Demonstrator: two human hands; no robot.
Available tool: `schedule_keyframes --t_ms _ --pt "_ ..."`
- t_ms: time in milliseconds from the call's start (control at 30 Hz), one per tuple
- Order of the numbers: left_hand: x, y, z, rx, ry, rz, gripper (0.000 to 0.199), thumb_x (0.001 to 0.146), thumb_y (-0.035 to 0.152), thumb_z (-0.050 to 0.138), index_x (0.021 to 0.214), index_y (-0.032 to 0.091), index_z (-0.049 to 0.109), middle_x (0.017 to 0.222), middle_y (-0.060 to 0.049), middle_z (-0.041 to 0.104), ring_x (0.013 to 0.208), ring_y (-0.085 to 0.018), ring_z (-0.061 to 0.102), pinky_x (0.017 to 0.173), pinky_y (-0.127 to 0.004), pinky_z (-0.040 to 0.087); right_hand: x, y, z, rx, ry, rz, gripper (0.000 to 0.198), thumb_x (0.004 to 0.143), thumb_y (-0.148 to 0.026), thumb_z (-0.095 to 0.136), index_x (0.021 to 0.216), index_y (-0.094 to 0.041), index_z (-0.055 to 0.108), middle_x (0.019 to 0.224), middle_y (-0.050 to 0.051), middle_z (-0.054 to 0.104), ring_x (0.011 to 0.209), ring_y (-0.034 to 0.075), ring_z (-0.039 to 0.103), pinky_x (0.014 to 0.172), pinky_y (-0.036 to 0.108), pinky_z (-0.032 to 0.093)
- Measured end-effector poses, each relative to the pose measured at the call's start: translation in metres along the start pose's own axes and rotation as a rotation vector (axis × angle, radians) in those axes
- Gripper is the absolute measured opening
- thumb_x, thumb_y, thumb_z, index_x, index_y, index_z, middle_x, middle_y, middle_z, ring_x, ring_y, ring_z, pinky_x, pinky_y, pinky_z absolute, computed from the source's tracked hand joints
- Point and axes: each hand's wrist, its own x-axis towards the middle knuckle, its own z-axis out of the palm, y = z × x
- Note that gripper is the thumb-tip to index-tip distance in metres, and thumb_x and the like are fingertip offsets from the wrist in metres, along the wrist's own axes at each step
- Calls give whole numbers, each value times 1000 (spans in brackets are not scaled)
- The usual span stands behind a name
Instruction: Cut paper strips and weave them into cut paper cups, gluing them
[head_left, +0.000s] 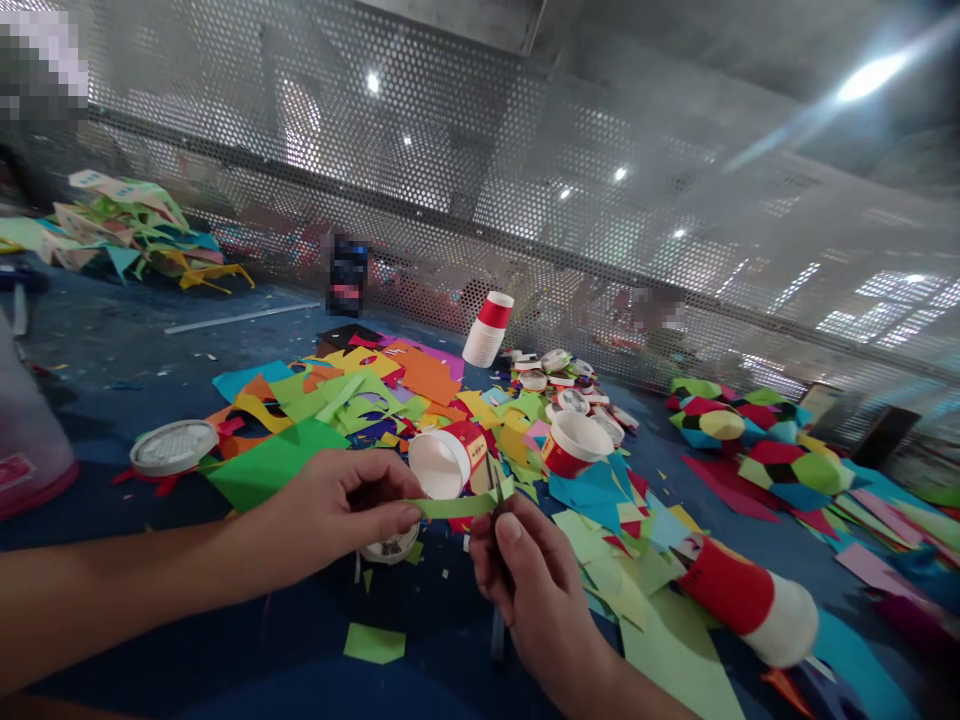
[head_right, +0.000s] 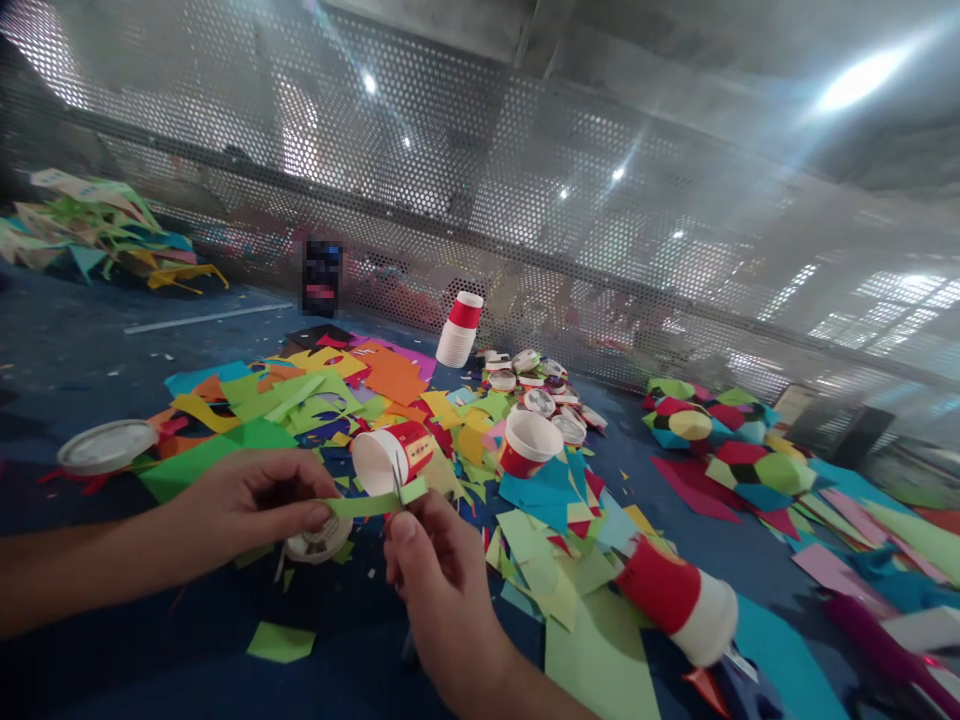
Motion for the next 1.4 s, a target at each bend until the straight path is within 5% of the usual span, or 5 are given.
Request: schedule_keyframes --t_ms 267,567,767,1033,1400 --pt "2 2 1 -84 12 -58 25 78 43 70 83 18 65 69 2 61 60 -11 54 53 -19 43 2 -5 6 53 116 46 49 68 -65 75 68 -19 59 56 -2 53 47 9 43 40 18 30" --pt "11 8 -9 -11 258 23 29 78 43 68 93 18 70 75 0 67 59 -11 59 58 -22 50 9 -10 -2 -56 151 -54 47 75 -65 68 83 -18 62 54 -4 58 35 4 33 35 17 27" --pt "19 4 -18 27 222 -18 31 77 38 68 101 20 75 96 -3 76 77 -15 67 73 -25 55 15 -25 -11 -301 196 -87 34 77 -49 74 87 -18 63 72 -3 61 38 3 33 39 22 26" --pt "15 2 -14 6 16 -10 34 83 35 59 110 21 73 94 -3 77 77 -15 70 74 -27 57 20 -18 -9 -333 108 35 30 73 -45 75 80 -19 62 50 -10 42 36 6 29 36 23 19" --pt "7 0 -20 550 140 479 17 90 31 66 101 19 73 95 -3 74 88 -15 68 79 -23 53 16 -21 -6 -327 71 75 28 75 -46 69 75 -20 57 49 -10 39 36 6 25 38 24 19"
